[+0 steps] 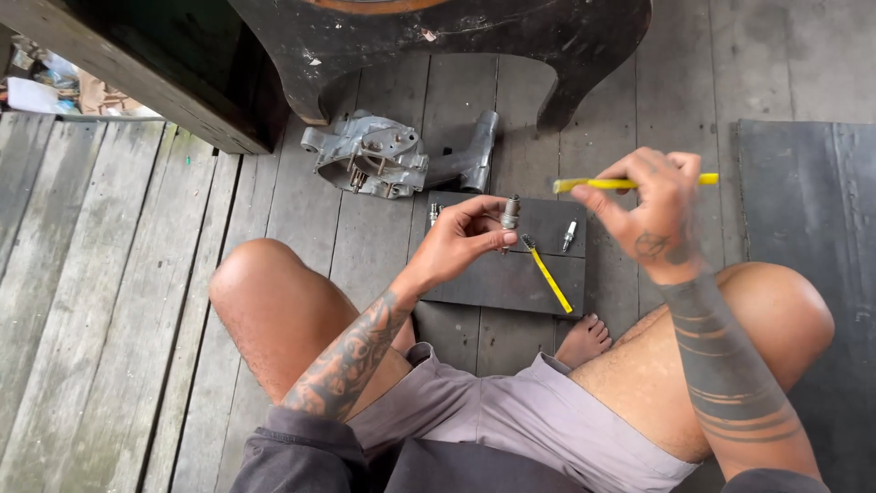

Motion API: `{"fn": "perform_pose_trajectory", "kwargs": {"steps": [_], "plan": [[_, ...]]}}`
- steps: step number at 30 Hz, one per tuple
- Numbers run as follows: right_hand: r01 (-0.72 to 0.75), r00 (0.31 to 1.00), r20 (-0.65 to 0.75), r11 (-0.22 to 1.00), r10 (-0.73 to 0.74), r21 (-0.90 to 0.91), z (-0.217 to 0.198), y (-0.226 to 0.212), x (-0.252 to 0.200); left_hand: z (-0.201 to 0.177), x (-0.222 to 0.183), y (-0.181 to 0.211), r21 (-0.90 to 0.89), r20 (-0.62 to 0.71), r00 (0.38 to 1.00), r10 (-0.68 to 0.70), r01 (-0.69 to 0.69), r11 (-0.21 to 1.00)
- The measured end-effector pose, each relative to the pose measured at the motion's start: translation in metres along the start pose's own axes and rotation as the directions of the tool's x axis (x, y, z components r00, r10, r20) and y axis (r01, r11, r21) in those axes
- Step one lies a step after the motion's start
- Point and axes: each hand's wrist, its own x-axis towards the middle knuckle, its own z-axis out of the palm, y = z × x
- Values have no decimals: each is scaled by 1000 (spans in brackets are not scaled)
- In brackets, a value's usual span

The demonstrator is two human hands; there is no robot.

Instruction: Cleaning a motorcycle spark plug using a wire brush to remove carbon buildup from the electrode.

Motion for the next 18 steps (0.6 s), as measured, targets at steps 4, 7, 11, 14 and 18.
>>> {"fn": "perform_pose_trajectory", "kwargs": {"steps": [4,7,11,14,18], "plan": [[94,996,10,996,-94,-5,15,-27,-5,7,-3,-13,12,-56,996,62,-62,998],[150,989,11,989,-150,14,19,-37,-10,11,-9,-19,77,-91,990,108,-101,992],[0,999,51,999,2,-37,9,-23,-7,9,-11,-18,-32,-132,985,115,-120,992],[-8,999,42,998,11,-60,7,-41,-4,3,-10,-12,-14,-160,977,138,-142,990],[124,991,59,990,-121,-63,23,-58,-2,4,-11,-11,-11,-162,975,155,-159,987]]}}
